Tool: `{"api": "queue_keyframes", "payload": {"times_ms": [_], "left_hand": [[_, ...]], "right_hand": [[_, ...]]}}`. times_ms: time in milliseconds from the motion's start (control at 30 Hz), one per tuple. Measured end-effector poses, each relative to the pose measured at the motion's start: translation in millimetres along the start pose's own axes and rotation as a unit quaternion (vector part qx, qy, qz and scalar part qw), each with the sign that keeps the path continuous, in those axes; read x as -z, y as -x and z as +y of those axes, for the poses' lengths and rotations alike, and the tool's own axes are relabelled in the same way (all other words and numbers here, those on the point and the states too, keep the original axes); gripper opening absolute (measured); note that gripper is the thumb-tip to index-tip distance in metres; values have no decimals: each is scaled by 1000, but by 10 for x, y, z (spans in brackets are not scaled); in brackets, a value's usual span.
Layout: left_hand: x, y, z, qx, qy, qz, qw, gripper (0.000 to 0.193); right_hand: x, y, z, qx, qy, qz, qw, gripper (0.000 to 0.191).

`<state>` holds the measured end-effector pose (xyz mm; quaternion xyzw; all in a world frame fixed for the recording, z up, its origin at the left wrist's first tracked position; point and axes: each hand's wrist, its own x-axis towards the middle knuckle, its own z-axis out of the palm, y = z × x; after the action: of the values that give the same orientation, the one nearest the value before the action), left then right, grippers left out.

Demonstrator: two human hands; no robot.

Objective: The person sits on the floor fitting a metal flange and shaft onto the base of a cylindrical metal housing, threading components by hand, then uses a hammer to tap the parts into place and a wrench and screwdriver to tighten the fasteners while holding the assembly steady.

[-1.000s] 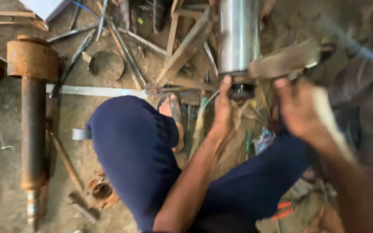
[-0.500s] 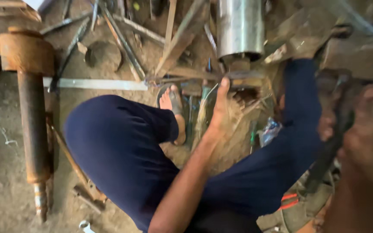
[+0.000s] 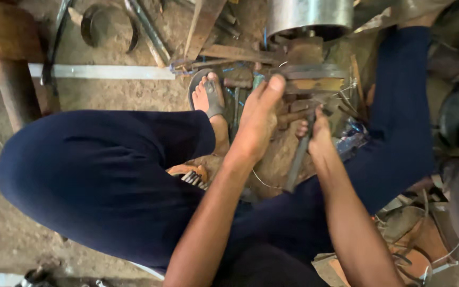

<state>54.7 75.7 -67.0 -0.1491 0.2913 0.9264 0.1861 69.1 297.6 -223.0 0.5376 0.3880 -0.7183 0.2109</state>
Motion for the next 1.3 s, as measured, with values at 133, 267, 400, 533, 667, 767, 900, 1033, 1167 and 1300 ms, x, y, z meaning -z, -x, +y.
{"api": "queue_keyframes", "payload": {"times_ms": [133, 267, 400, 533, 667, 767, 900, 1033, 1167, 1300], "left_hand": [[-12, 211, 175, -112, -234, 31, 965, 78], [-52, 368, 380, -196, -412, 81, 886, 62], [-158, 357, 683, -317, -597, 36, 736, 59], [-314, 358, 960, -341, -693, 7, 635, 84], [-406, 270, 999, -306, -731, -10, 609, 91], [-369, 173, 971, -330, -729, -20, 599, 88], [-357, 134, 935, -379, -723, -20, 578, 81], [-407, 102, 987, -259, -788, -6, 558, 86], [-420, 141, 1055, -332, -765, -16, 552, 75], [-331, 320, 1056, -364, -672, -13, 645, 55]], "right_hand": [[59, -395, 139, -33, -22, -66, 997, 61], [183, -477, 228, 69, 145, 38, 986, 58], [240, -528, 267, 270, 543, 258, 752, 77], [230, -489, 265, 263, 668, 208, 665, 57], [213, -162, 131, 444, 679, 168, 559, 39], [76, 278, -144, 588, 514, 66, 621, 29], [-191, 862, -538, 647, 455, -13, 612, 30], [-473, 1289, -766, 621, 375, -80, 684, 37], [-606, 1737, -755, 572, 286, -147, 754, 35], [-811, 1955, -620, 510, 227, -235, 796, 29]]}}
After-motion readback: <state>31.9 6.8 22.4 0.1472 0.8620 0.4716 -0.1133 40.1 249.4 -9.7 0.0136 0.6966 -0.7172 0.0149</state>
